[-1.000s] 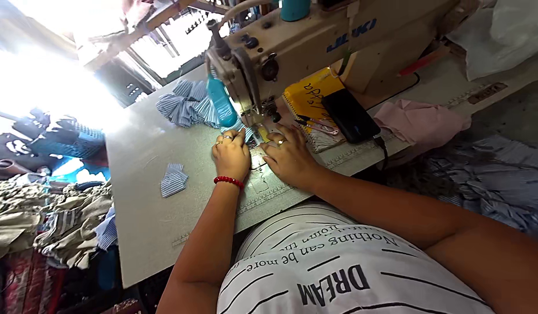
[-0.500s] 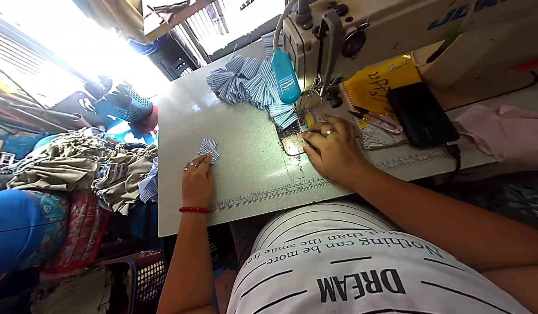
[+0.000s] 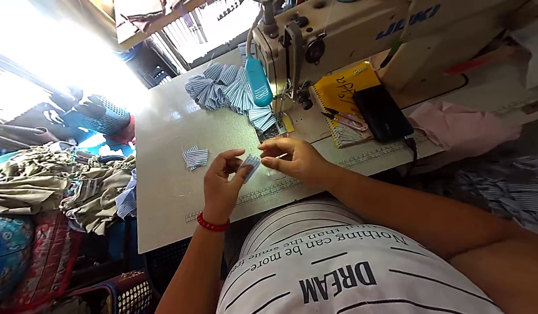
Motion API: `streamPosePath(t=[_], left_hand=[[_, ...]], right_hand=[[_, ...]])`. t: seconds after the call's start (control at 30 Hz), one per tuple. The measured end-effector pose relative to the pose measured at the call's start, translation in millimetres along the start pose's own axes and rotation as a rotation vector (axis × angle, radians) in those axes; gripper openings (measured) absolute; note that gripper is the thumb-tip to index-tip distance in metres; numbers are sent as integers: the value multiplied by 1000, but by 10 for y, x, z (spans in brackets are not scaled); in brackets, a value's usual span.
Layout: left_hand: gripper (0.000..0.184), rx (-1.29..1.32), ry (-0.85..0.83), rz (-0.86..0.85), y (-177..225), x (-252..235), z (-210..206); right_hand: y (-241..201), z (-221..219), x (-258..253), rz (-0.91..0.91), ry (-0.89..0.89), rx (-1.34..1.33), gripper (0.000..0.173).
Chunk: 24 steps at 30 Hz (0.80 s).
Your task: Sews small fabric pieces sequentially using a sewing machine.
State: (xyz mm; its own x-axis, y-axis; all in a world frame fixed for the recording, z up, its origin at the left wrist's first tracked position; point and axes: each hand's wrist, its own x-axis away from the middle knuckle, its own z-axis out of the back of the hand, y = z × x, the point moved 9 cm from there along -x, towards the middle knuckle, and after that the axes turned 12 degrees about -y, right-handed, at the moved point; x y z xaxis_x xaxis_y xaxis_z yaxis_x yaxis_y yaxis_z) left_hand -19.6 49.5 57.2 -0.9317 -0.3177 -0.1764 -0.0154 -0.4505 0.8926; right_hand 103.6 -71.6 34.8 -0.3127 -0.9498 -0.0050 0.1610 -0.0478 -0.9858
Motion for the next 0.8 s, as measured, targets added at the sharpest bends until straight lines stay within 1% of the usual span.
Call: streamPosePath(t=[0.03,0.1,0.13,0.17,0.23,0.3,0.33,0.4,0.47,0.6,0.7,0.8], left_hand=[[39,29,-33,-11,32,-31,-82],[40,74,-77,-25,57,-91,-207],[40,73,-74,-20,47,-112,-251],[39,57,-56,2,26,-125,-288],[37,67,-22,126,-52,-123,-369],[28,237,-8,264,-167,-97,-489],[21,318,6,307,-213,-89,-535],[12,391,50,323,-265,-104,-576],[12,344,93,277,-286,-160,-569],[20,95,89,200,-286,-338,-573],[22,-97,92,168,-322,-468,-588],[20,-210,73,163,-385,-568,-598]], right_hand=[[4,-19,3,-1,-8,-57,35],[-4,-20,36,34,27,-112,21],[-6,-3,57,52,56,-124,13],[-1,24,77,58,87,-135,9],[23,88,117,58,151,-159,8],[57,151,159,65,202,-168,10],[77,182,179,66,226,-155,11],[124,242,209,52,277,-95,13],[170,288,230,37,313,-5,15],[269,404,190,26,367,104,21],[379,504,96,-26,393,141,24],[417,558,-5,-103,393,215,25]])
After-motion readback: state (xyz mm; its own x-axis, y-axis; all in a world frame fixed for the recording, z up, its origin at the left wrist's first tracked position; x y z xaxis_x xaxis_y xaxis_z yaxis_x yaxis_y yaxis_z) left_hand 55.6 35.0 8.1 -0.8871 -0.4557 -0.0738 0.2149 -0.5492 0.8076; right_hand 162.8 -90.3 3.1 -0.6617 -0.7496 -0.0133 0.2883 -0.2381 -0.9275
